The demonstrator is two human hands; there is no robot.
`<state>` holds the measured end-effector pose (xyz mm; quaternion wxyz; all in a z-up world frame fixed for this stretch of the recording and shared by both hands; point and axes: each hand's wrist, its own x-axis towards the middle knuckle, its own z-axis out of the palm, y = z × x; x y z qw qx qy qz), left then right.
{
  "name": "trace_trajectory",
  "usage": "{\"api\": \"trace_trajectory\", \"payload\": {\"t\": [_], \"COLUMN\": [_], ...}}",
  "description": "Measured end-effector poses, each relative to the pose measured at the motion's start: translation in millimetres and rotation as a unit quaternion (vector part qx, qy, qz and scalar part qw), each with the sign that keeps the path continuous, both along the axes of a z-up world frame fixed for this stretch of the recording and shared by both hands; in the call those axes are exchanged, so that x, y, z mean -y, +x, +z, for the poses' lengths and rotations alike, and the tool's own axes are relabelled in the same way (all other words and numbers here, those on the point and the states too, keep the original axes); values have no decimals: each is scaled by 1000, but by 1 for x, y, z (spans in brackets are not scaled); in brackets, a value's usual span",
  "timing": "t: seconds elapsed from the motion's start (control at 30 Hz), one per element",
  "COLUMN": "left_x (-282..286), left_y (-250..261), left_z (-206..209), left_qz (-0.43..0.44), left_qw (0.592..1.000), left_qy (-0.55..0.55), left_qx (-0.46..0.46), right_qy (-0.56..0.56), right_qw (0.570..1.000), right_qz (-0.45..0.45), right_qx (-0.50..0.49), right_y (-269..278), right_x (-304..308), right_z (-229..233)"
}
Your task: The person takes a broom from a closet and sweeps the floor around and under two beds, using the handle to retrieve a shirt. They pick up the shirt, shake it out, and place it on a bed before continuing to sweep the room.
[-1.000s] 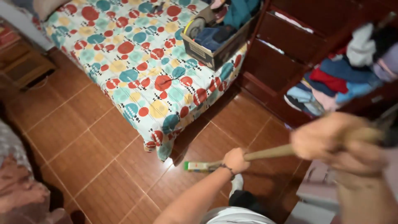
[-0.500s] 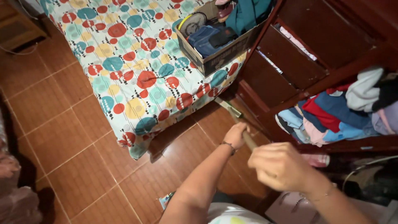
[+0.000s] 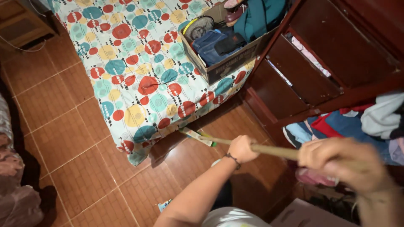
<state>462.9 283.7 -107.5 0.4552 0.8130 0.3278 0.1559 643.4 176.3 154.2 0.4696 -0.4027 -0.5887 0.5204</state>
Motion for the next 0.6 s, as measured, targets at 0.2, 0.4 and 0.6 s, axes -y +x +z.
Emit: {"api": "trace_trajectory", "payload": {"t": [0.2, 0.4, 0.6], "left_x": [-27, -64, -95], "left_y": [89, 140, 113], "left_z": [52, -14, -75], "left_qz": [23, 70, 29], "left_qw": [991, 986, 997], "left_qy": [-1, -28, -68], "left_qx": [129, 147, 30], "right_qy": [81, 184, 133], "right_qw": [984, 923, 979], "right_qz": [43, 116, 44], "right_qx": [150, 317, 146], "right_y": [29, 47, 76], "right_x": [-44, -112, -132], "right_z": [22, 59, 11]}}
